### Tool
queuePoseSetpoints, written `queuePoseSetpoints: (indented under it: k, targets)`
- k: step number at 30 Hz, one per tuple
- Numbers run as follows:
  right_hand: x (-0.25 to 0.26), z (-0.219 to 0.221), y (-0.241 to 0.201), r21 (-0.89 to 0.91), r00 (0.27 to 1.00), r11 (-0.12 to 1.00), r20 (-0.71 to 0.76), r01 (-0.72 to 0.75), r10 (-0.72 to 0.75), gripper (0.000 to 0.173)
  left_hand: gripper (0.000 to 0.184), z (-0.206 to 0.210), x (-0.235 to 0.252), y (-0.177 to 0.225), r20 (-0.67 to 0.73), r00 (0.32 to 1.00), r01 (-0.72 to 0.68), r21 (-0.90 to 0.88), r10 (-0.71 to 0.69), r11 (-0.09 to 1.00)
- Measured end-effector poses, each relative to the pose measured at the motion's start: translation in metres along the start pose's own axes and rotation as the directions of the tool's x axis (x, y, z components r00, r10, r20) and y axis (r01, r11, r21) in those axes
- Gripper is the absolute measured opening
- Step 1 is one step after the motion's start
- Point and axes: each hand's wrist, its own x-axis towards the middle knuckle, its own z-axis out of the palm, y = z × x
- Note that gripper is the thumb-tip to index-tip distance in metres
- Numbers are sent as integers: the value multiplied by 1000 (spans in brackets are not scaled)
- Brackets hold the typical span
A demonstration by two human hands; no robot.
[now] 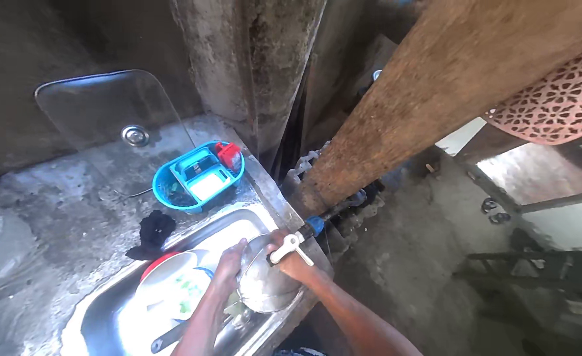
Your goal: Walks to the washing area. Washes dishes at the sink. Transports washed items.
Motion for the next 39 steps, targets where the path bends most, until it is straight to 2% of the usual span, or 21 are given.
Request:
queuePoseSetpoints:
  k: [3, 6, 7, 9, 11, 13, 16, 18, 20, 23, 24, 25, 28, 31, 32, 33, 34, 35, 36, 37, 39]
  targets:
    - [-15, -12, -8, 313, 951, 934, -198, -170, 240, 57, 36, -5, 0, 14, -94, 995, -33, -105, 23, 994]
    - [-30, -19, -26, 684, 823, 721, -345, -109, 451, 39, 36, -1, -2, 33, -158, 987, -60, -202, 28, 977]
    - [-34, -16, -28, 799, 807, 599, -318, -54, 497, 35, 38, 1, 1, 37, -159, 987, -59, -226, 23, 972]
    - [-40, -8, -36, 978, 833, 207, -107, -9, 542, 30, 36, 6, 8, 37, -159, 987, -60, -232, 23, 971]
    - [-39, -1, -42, 986, 855, -165, 95, -11, 510, 32, 33, 12, 20, 30, -166, 982, -106, -122, 85, 987]
    - [-35, 4, -46, 949, 860, -316, 159, 3, 485, 31, 35, 15, 27, 19, -164, 962, -198, 145, 220, 970]
    - [-31, 8, -48, 938, 860, -344, 147, 35, 488, 28, 52, 24, 2, 12, -110, 910, -294, 509, 400, 809]
    - [-31, 7, -52, 939, 866, -339, 122, 57, 485, 31, 57, 36, -20, -2, -35, 832, -404, 646, 554, 648]
    - [-31, 7, -56, 944, 877, -324, 108, 57, 467, 37, 58, 51, -36, -19, 24, 681, -517, 724, 732, 458]
    - [-35, 5, -61, 977, 867, -214, 110, -4, 485, 45, 43, 72, -48, -40, 152, 342, -634, 765, 927, 108]
    - [-38, 6, -60, 974, 876, -225, 114, -7, 468, 45, 38, 72, -46, -42, 214, 273, -633, 775, 938, 8]
    - [-40, 7, -59, 964, 882, -266, 118, 8, 456, 44, 35, 68, -42, -41, 251, 237, -643, 764, 938, -42]
    - [-40, 14, -55, 938, 884, -343, 116, 53, 453, 39, 48, 44, -22, -39, 194, 318, -663, 746, 928, 71]
    - [-39, 18, -58, 941, 881, -331, 104, 63, 462, 39, 53, 48, -29, -43, 100, 412, -577, 798, 906, 175]
    - [-41, 17, -58, 949, 871, -313, 122, 38, 475, 41, 51, 56, -37, -45, 122, 396, -582, 800, 910, 145]
    - [-42, 18, -57, 956, 878, -293, 118, 26, 464, 42, 45, 62, -42, -50, 170, 346, -601, 796, 923, 78]
    - [-45, 18, -55, 955, 894, -295, 110, 26, 434, 44, 36, 64, -41, -55, 233, 262, -614, 789, 936, -25]
    - [-47, 18, -53, 950, 900, -309, 107, 32, 423, 43, 34, 60, -37, -57, 290, 212, -630, 771, 933, -96]
    - [-47, 19, -51, 945, 897, -325, 112, 37, 427, 43, 37, 51, -32, -57, 328, 211, -655, 747, 921, -116]
    - [-46, 20, -49, 938, 894, -343, 111, 50, 433, 44, 43, 39, -27, -56, 325, 241, -672, 736, 915, -84]
    - [-39, 21, -45, 934, 904, -349, 88, 71, 419, 51, 60, 17, -18, -57, 190, 351, -662, 743, 917, 99]
